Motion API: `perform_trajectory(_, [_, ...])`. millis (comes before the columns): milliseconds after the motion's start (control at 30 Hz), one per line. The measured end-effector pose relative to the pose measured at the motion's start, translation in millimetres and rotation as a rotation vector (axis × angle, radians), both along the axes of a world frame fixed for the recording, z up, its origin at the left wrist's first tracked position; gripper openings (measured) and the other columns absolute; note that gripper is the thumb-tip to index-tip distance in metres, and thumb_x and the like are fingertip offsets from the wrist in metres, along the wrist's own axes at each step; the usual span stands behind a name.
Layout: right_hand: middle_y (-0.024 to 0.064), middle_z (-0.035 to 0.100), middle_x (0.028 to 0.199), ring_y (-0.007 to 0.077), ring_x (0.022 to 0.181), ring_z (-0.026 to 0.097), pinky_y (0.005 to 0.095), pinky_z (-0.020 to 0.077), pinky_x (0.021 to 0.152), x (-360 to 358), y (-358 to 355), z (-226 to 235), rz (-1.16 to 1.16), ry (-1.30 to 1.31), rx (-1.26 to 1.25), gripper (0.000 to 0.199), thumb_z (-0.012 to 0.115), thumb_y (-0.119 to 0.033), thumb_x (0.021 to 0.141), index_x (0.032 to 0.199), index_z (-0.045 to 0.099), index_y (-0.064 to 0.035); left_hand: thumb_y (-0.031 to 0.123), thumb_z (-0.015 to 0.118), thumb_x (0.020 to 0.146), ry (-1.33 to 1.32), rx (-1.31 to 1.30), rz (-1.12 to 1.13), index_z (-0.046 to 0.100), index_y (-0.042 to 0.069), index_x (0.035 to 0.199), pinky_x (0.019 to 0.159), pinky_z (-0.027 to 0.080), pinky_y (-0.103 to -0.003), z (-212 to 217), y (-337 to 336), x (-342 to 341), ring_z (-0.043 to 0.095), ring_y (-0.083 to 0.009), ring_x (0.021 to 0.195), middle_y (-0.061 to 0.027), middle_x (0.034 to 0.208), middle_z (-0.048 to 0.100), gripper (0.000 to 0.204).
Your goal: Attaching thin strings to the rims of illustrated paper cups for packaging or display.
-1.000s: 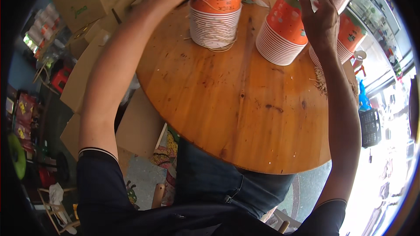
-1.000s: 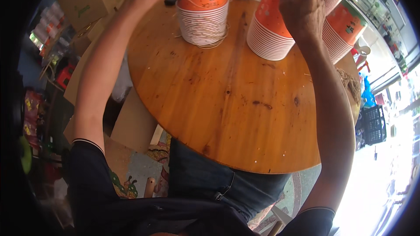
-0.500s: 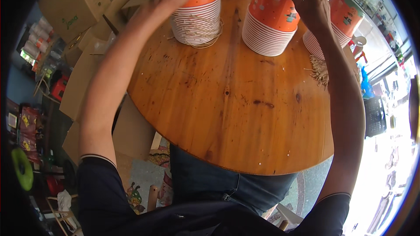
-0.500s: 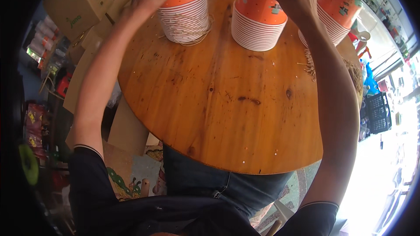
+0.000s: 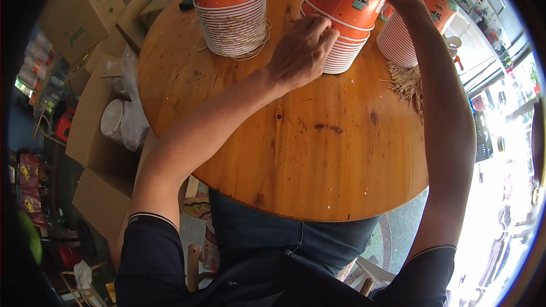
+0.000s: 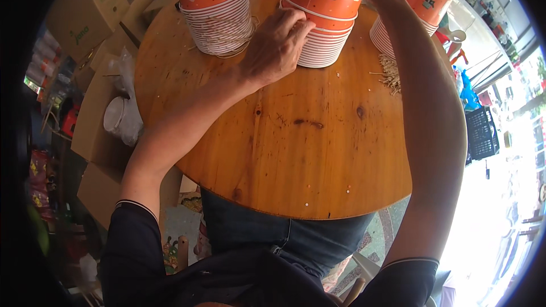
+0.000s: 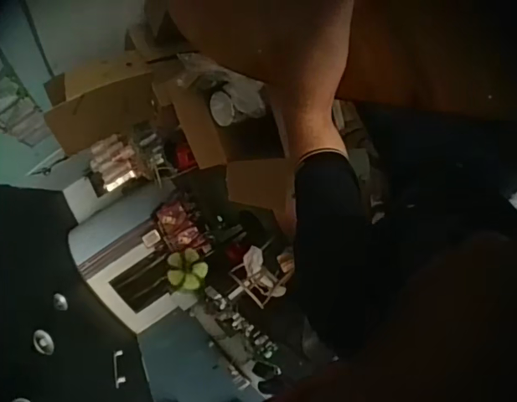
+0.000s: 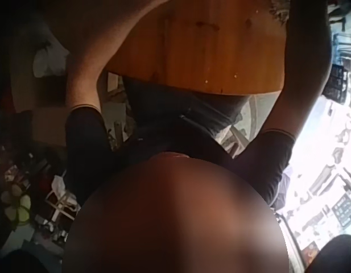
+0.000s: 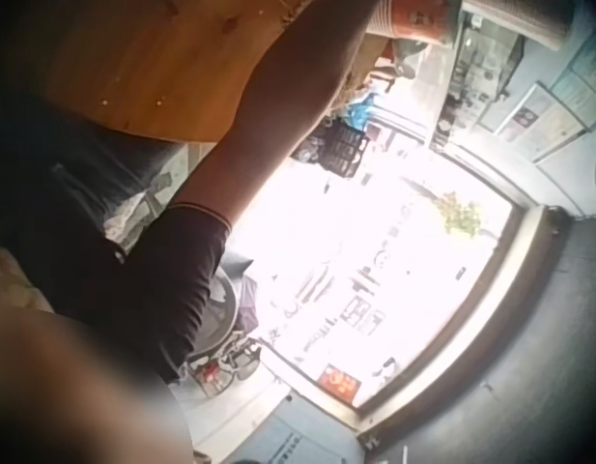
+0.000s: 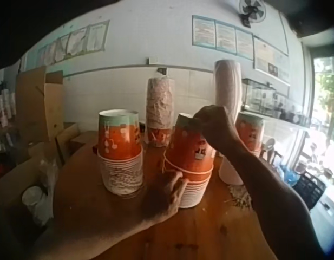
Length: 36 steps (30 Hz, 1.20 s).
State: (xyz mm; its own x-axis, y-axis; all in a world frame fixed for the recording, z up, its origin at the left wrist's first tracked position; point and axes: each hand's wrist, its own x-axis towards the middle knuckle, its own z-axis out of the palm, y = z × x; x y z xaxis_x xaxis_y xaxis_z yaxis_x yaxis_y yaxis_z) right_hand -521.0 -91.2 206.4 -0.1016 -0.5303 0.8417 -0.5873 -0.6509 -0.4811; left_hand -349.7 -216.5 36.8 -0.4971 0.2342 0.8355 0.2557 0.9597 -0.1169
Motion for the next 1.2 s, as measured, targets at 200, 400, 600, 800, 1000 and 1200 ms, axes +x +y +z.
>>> perform_trajectory(200, [0.0111,0.072,0.075,0.0139,0.070,0.065,0.0326,0.0522,0.063,12.9,19.0,44.8,-1.053,0.333,-0.318,0.021,0.070,-0.015,0.094,0.096,0.076,0.0059,0.003,0.068,0.090,-0.021,0.009,0.003,0.062,-0.001,0.122,0.091,0.054,-0.046,-2.8,5.1,-2.2,0.064,-0.0318,0.104,-0.0146,0.111,0.063,0.033])
perform_trajectory(400, [0.0094,0.075,0.096,0.0177,0.087,0.070,0.0308,0.0549,0.078,70.0,117.7,35.6,-0.633,-0.431,-0.265,0.030,0.068,-0.023,0.103,0.121,0.071,0.0003,0.027,0.084,0.091,0.171,0.349,-0.157,0.049,-0.003,0.143,0.108,0.048,-0.045,22.9,20.5,39.3,0.058,-0.0395,0.126,-0.0228,0.136,0.057,0.070])
perform_trajectory(600, [0.0118,0.073,0.113,0.0199,0.102,0.071,0.0375,0.0588,0.096,151.3,152.1,-110.3,-0.073,-1.118,-0.110,0.025,0.055,-0.018,0.110,0.117,0.067,0.0030,0.033,0.086,0.088,0.029,0.142,-0.144,0.049,-0.002,0.146,0.113,0.045,-0.047,49.1,42.2,116.1,0.054,-0.0368,0.135,-0.0220,0.148,0.051,0.077])
perform_trajectory(800, [0.0099,0.071,0.115,0.0182,0.103,0.070,0.0360,0.0590,0.096,178.5,191.3,-200.0,0.113,-1.296,0.143,0.029,0.058,-0.027,0.111,0.121,0.062,0.0000,0.035,0.080,0.094,-0.251,0.537,-0.294,0.064,-0.004,0.128,0.095,0.053,-0.045,36.4,72.1,125.2,0.068,-0.0366,0.110,-0.0217,0.119,0.068,0.054])
perform_trajectory(1000, [0.0115,0.075,0.092,0.0171,0.078,0.073,0.0352,0.0597,0.074,168.0,226.4,-191.7,-0.882,-0.231,0.833,0.023,0.073,-0.025,0.101,0.106,0.074,-0.0030,0.047,0.084,0.084,-0.244,-0.023,-0.323,0.056,0.008,0.071,0.050,0.047,-0.039,42.2,81.1,128.7,0.059,-0.0280,0.051,-0.0051,0.058,0.056,0.050])
perform_trajectory(1200, [0.0138,0.077,0.092,0.0342,0.090,0.075,0.0452,0.0573,0.081,58.2,311.8,-203.4,-1.343,0.014,0.715,0.023,0.076,-0.031,0.091,0.102,0.079,-0.0110,0.060,0.076,0.081,-0.417,-0.309,-0.388,0.053,0.009,0.067,0.054,0.050,-0.036,62.1,89.3,123.0,0.060,-0.0214,0.060,-0.0032,0.063,0.055,0.058])
